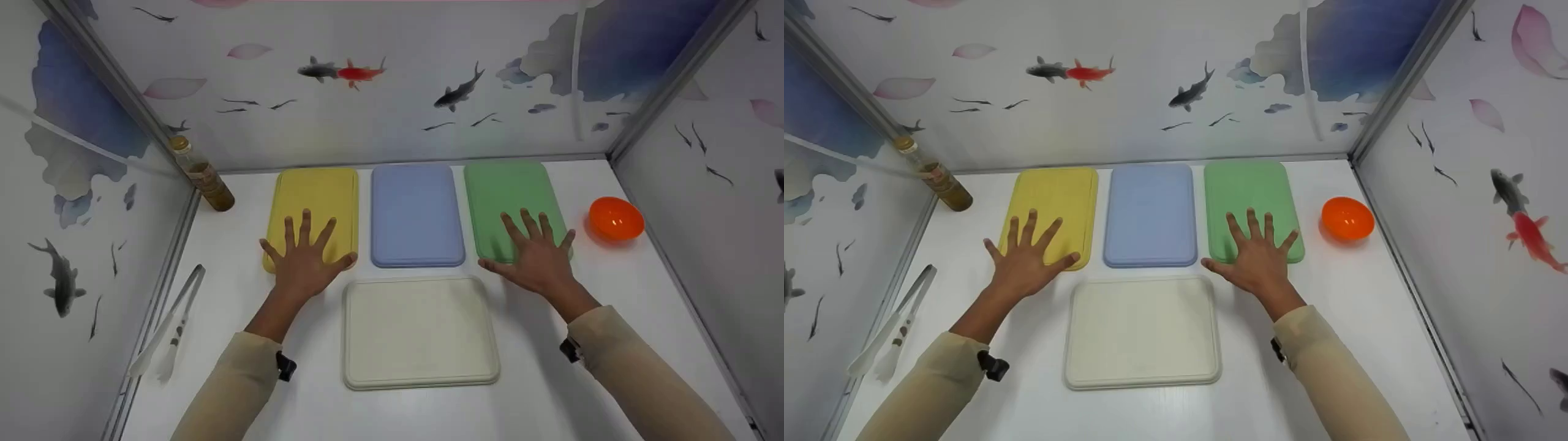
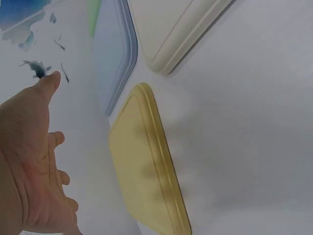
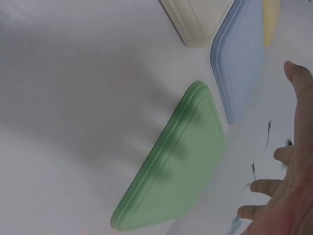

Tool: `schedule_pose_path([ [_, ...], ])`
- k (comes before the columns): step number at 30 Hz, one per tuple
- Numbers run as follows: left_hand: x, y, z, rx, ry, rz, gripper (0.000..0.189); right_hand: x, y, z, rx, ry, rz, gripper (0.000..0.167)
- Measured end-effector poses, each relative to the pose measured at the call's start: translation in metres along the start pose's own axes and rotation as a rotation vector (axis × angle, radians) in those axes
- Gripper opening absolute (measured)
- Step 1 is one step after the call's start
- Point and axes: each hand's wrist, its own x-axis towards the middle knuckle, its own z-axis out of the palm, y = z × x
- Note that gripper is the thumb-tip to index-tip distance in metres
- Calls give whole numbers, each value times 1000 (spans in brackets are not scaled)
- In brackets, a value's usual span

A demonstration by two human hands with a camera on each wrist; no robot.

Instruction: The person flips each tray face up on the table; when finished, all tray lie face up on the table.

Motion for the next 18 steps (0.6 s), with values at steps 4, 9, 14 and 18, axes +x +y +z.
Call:
schedule_pose_path([
  [4,-9,6,14,8,-12,20,98,-4,-7,11,19,-3,-23,115],
  [9,-19,12,27,27,-42,52,105,-8,-15,22,38,-9,-49,114],
  [14,-25,16,38,11,-78,61,111,-12,-23,35,44,-21,-94,107],
  [18,-30,16,46,-8,-97,58,114,-18,-27,46,52,-53,-127,102],
])
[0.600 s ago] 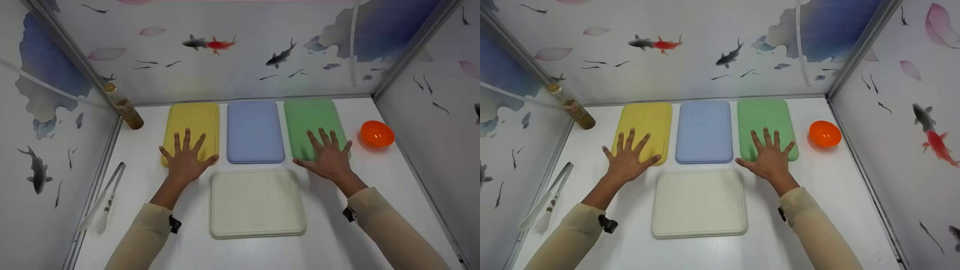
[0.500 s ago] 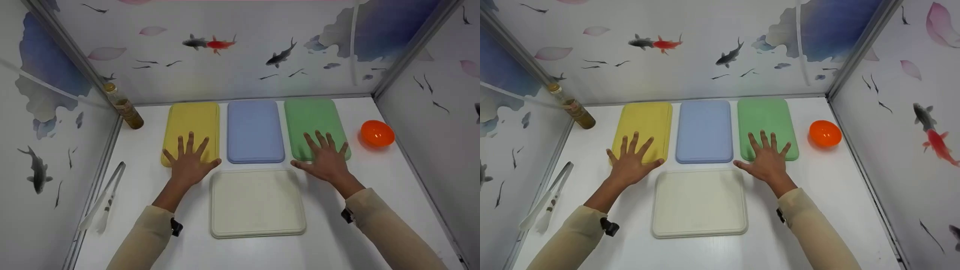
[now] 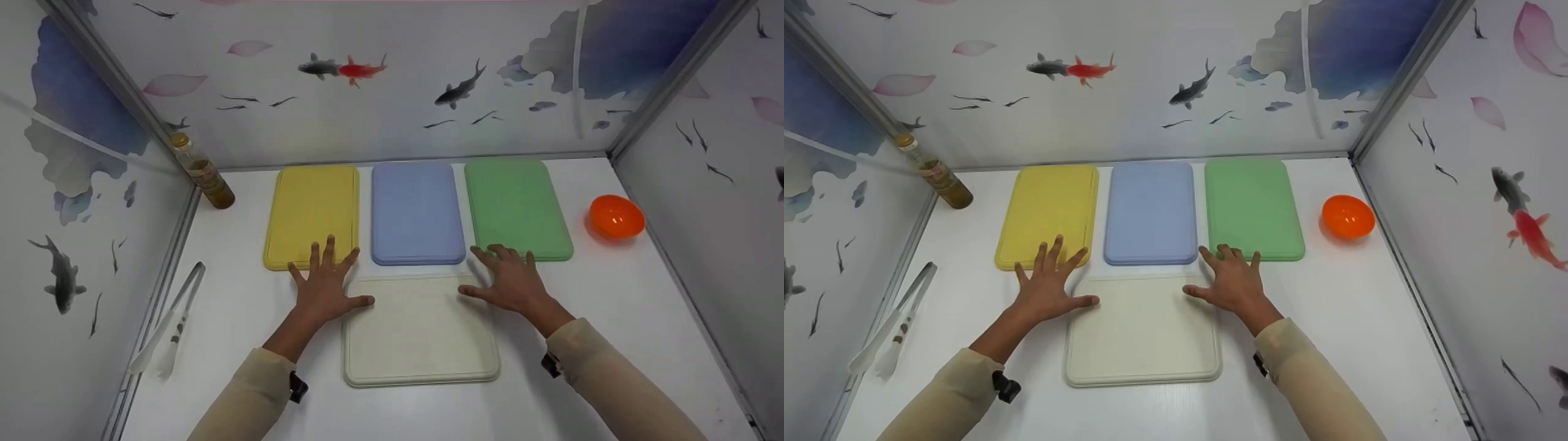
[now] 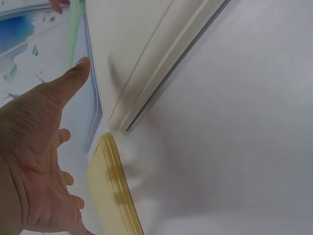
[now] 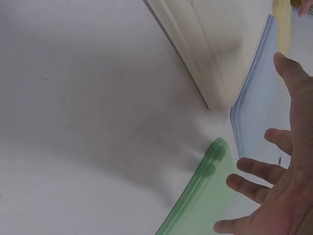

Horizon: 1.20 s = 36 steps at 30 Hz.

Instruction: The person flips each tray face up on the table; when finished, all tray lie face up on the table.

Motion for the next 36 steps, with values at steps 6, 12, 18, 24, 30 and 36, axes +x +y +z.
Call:
schedule_pose_path([
  [6,-4,0,10,-20,-25,-10,111,-5,-4,14,-40,-33,-38,97],
  [12,-5,3,12,-51,-20,-13,106,-6,-6,19,-35,-55,-29,92],
  [18,-6,4,16,-75,-1,-8,96,-5,-8,20,-23,-51,-24,91],
  [24,-8,6,19,-116,1,-24,93,-3,-9,24,30,-45,-20,90],
  [30,-12,12,19,-158,-7,-43,90,-1,-11,27,118,-51,-23,85],
  [36,-14,19,26,-213,22,-6,80,-1,-14,26,132,-40,-29,82],
])
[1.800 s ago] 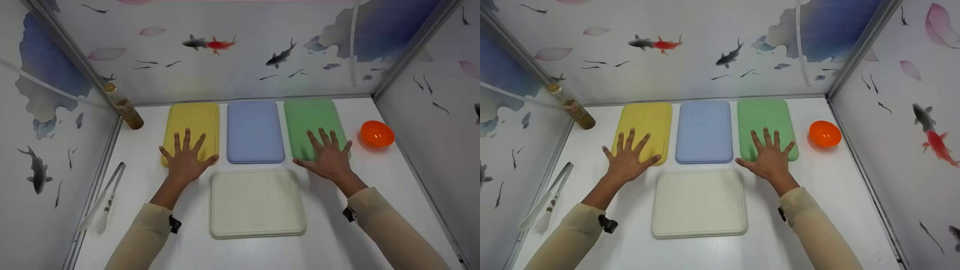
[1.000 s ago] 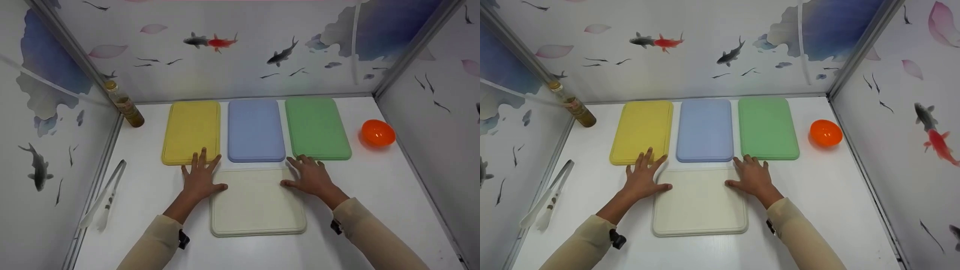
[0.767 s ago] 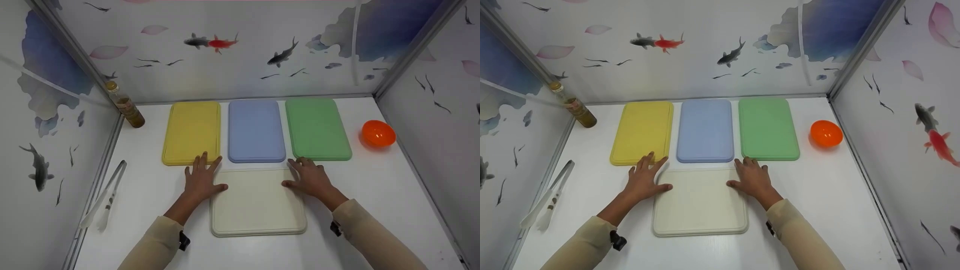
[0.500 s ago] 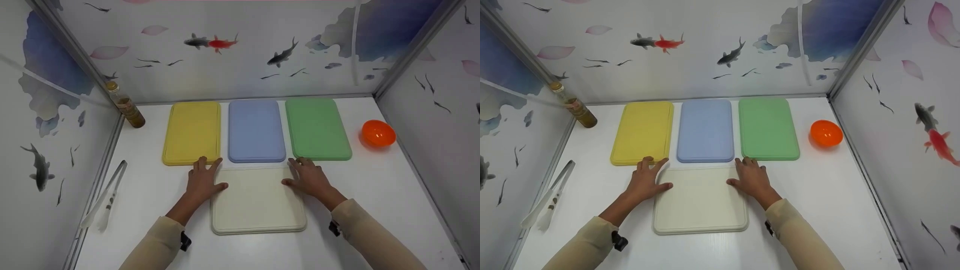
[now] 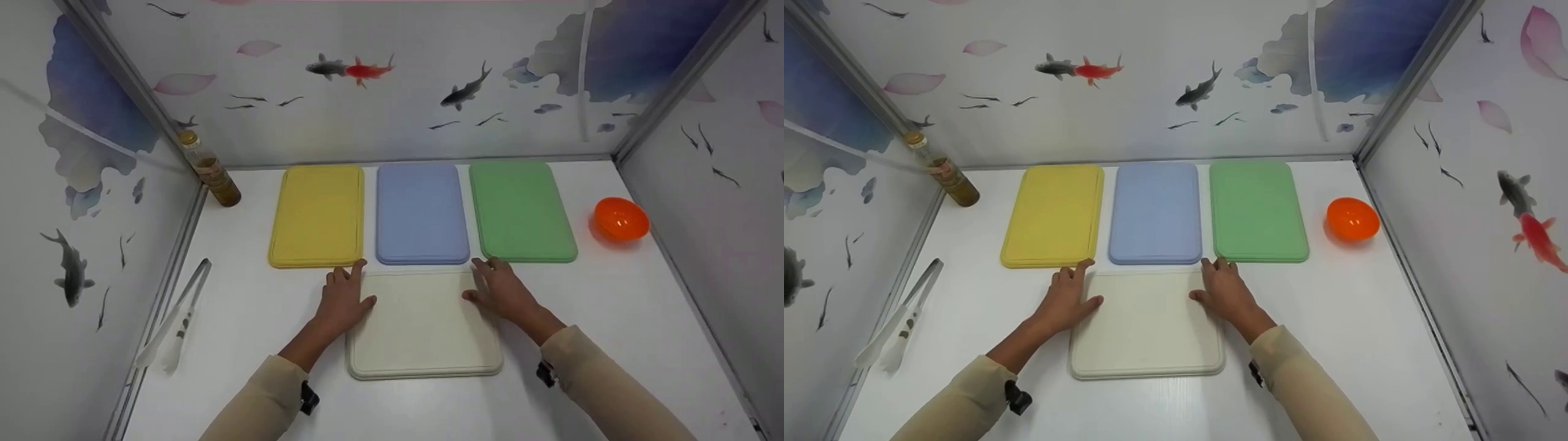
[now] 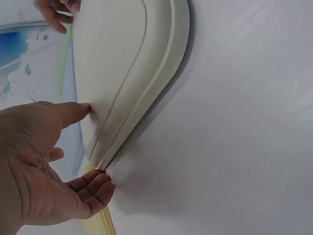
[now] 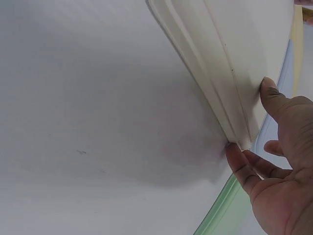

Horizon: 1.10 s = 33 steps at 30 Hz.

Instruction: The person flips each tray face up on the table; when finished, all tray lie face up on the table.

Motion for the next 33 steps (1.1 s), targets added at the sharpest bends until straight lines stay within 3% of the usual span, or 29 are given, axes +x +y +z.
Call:
schedule_pose_path([
  [9,-10,5,9,-200,30,-10,75,-1,-1,-2,79,-11,56,85],
  [16,-12,10,12,-308,72,-111,70,-3,0,0,94,28,3,78],
  [22,-11,10,10,-404,108,-149,63,-5,-2,-1,137,39,-4,78],
  [27,-12,10,6,-436,121,-148,62,-5,-1,-1,169,58,-29,77],
  [33,-13,13,-6,-482,164,-90,64,-5,-1,1,196,92,-53,74],
])
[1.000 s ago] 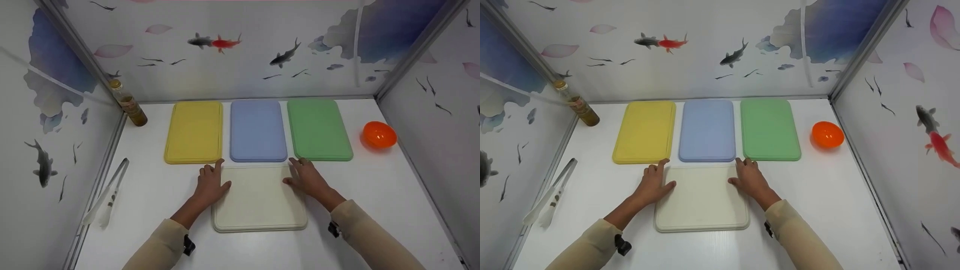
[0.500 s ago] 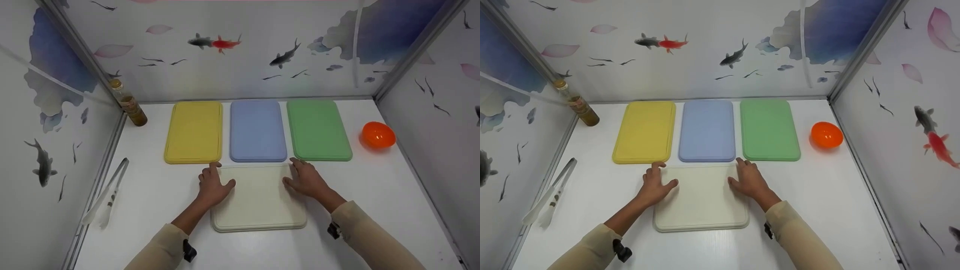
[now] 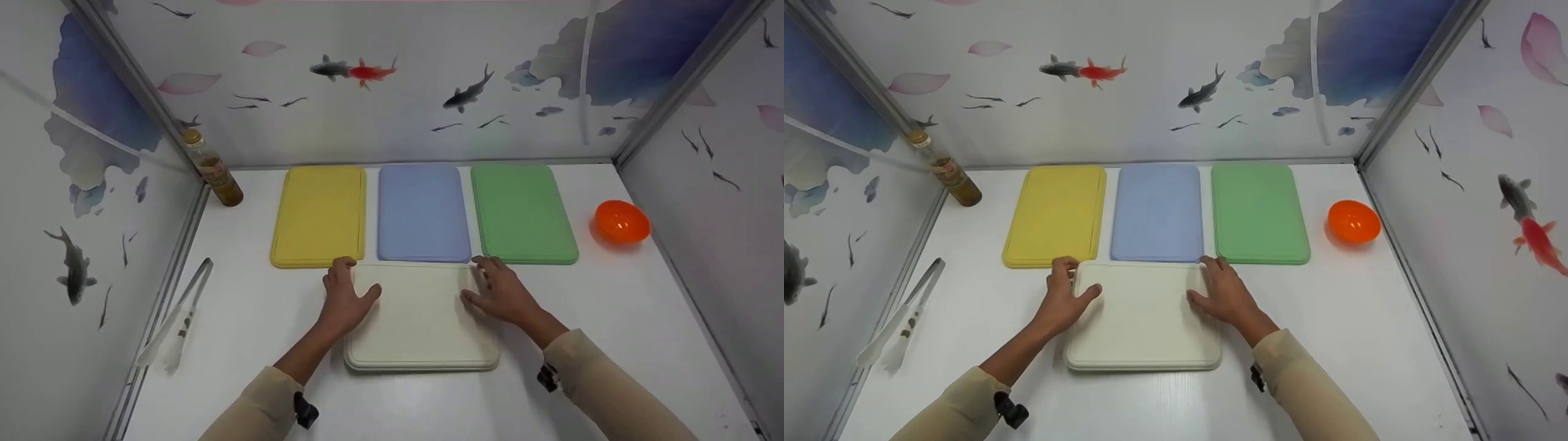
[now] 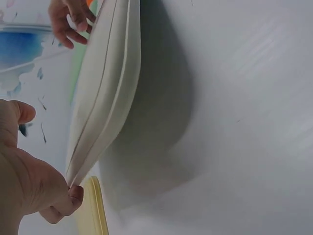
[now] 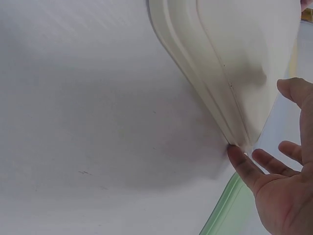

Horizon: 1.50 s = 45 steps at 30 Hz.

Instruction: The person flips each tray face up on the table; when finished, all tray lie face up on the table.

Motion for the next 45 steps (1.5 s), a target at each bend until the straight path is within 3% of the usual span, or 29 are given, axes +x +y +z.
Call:
schedule_pose_path([
  [8,-4,24,-17,-27,14,101,65,0,-3,-1,56,11,-3,75],
  [18,-10,55,-34,-55,19,275,67,-2,-5,4,147,-24,19,74],
  [26,-7,59,-44,-62,5,498,59,-1,-10,8,226,-30,56,83],
  [31,-3,61,-49,-96,-10,599,62,-1,-16,10,286,-40,65,86],
  [37,0,65,-51,-73,6,684,67,-1,-22,14,322,-58,42,92],
  [45,3,76,-54,-116,11,732,72,4,-28,19,332,-73,20,88],
])
